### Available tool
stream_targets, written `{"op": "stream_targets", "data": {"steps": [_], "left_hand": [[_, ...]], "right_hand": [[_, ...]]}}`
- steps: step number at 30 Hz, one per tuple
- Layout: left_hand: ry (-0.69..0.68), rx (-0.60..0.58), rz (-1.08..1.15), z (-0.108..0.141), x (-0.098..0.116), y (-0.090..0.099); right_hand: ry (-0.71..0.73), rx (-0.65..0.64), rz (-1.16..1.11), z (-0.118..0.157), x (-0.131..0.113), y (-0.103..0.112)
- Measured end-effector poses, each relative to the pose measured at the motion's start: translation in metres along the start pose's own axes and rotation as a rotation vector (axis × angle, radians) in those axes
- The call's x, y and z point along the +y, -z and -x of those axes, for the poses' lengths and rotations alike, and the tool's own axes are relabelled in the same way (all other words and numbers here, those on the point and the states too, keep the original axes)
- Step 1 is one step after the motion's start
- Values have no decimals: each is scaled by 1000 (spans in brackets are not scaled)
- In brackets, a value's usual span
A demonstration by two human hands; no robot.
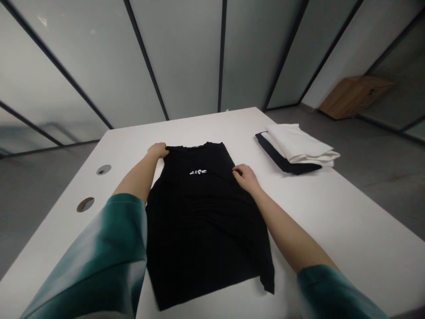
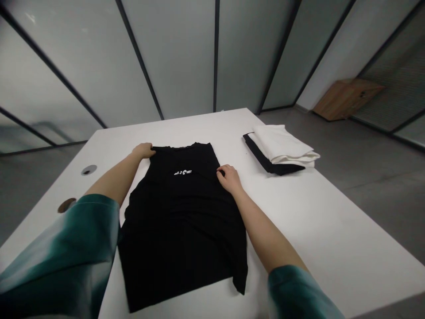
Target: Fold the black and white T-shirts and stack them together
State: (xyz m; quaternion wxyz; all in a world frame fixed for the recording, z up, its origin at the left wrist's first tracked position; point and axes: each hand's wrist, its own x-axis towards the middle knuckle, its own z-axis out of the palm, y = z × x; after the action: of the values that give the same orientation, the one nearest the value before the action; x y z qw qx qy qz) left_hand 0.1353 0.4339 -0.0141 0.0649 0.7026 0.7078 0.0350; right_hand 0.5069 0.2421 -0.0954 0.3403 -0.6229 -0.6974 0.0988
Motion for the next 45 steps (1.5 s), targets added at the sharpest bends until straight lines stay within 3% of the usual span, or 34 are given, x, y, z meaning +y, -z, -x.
{"op": "stream_targets", "data": {"steps": [3,6,10,15,18,22,25,28,34,40,45], "left_hand": [[113,144,-4,24,5,-7],[75,286,60,56,17,-17],[-46,136,47,104,23,-35],[-48,-25,3,162,7,-54],[-62,-12,3,187,-9,-57],[-17,123,55,202,-29,-54],[36,160,176,196,-40,-52],[-1,127,295,177,-43,-50],[-5,17,416,120,-24,-43],[51,22,386,72,-5,-43],[187,-41,301,42,-2,-34]], "right_hand": [[-2,3,-10,0,-1,0],[5,8,-7,1,0,0],[17,18,26,0,1,-2],[8,-7,122,0,1,-6],[14,-28,144,-1,2,-7],[-89,40,94,-5,8,-7],[-175,45,52,-11,12,-7],[-186,4,55,-23,13,-6],[-208,-169,48,-67,5,-6],[-202,-199,-46,-113,1,-17],[-245,-231,182,-142,-5,-23]]}}
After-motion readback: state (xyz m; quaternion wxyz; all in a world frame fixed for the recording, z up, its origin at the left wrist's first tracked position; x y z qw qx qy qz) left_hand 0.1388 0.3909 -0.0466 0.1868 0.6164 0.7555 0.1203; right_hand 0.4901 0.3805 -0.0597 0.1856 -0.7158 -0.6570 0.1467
